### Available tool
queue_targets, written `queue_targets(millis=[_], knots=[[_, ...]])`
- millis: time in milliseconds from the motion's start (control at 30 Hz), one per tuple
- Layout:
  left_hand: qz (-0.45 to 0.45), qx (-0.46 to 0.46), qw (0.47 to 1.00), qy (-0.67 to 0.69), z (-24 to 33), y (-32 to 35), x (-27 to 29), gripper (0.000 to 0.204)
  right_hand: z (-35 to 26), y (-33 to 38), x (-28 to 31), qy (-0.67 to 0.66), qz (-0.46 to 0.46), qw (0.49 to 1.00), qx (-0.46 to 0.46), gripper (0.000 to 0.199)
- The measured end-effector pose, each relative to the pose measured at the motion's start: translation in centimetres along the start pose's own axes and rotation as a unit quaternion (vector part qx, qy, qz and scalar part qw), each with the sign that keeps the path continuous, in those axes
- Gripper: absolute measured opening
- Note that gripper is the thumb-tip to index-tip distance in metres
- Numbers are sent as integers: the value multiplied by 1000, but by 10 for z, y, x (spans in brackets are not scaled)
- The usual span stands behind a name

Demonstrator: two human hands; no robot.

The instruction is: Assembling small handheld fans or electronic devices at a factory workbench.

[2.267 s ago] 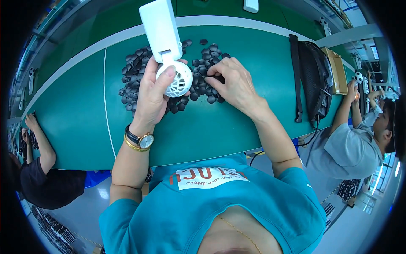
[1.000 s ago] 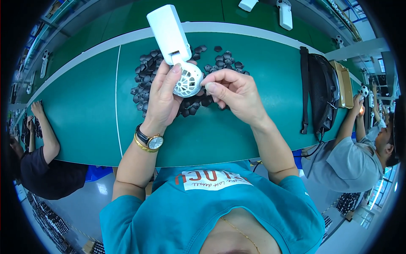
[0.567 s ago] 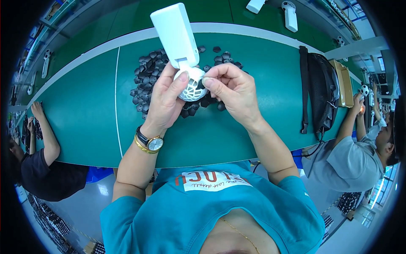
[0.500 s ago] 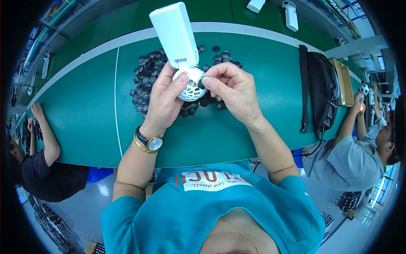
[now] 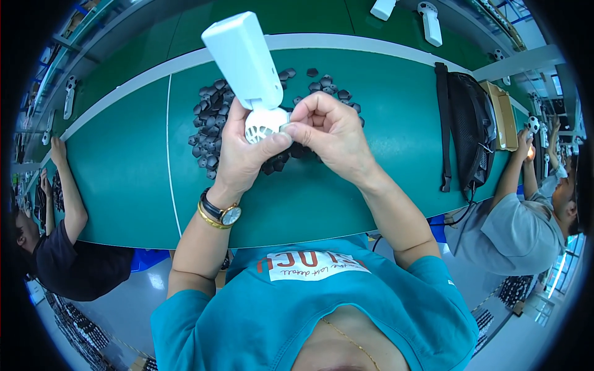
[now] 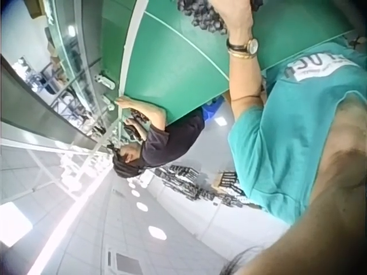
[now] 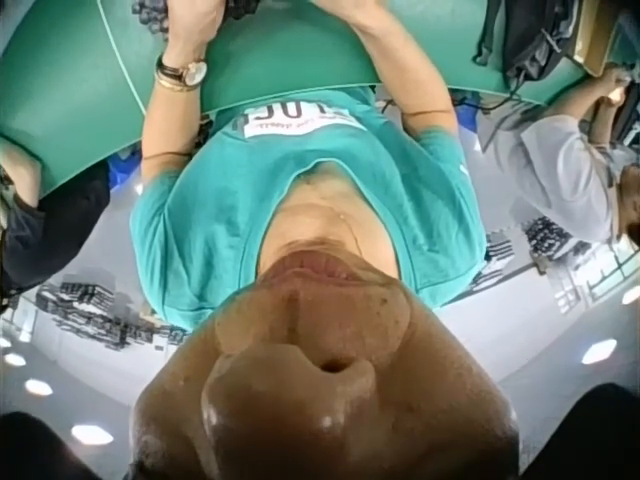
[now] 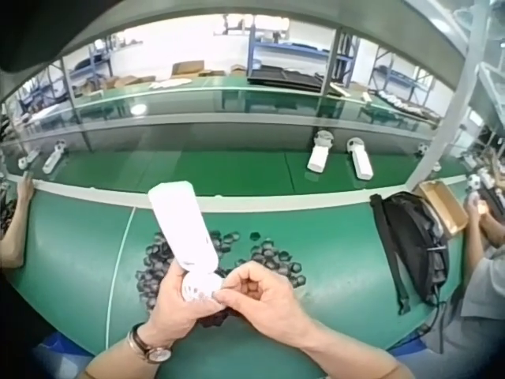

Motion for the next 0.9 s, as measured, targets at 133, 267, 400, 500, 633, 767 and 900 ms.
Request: queue_targets(millis=[133, 267, 400, 500, 633, 767, 900], knots=[[5, -14, 998, -66, 5, 3, -2, 72, -7, -2, 4, -3, -19, 999, -26, 11], [10, -8, 998, -56, 10, 3, -5, 68, -11, -19, 27, 46, -10, 998, -45, 13], [23, -3, 1000, 0, 15, -1, -6, 63, 10, -57, 65, 313, 124, 942, 9, 19], [43, -11, 998, 54, 21, -4, 0, 60, 20, -73, 70, 415, 99, 904, -27, 21], [75, -14, 994, 73, 24, -2, 5, 58, 20, -79, 63, 520, 77, 850, -36, 22], [54, -14, 995, 80, 25, -1, 8, 56, 23, -83, 58, 566, 75, 821, -13, 21], [97, -8, 987, 128, 23, -3, 10, 48, 22, -78, 53, 492, 90, 866, -2, 17]])
Point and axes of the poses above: each hand's wrist, its own y-axis away from the middle knuckle, its own x-axis out of the back of the hand, z = x × y, the point moved 2 cm from there along -y, towards the middle knuckle, and after that the axes turned 9 degrees about y, right-handed, at the moved point
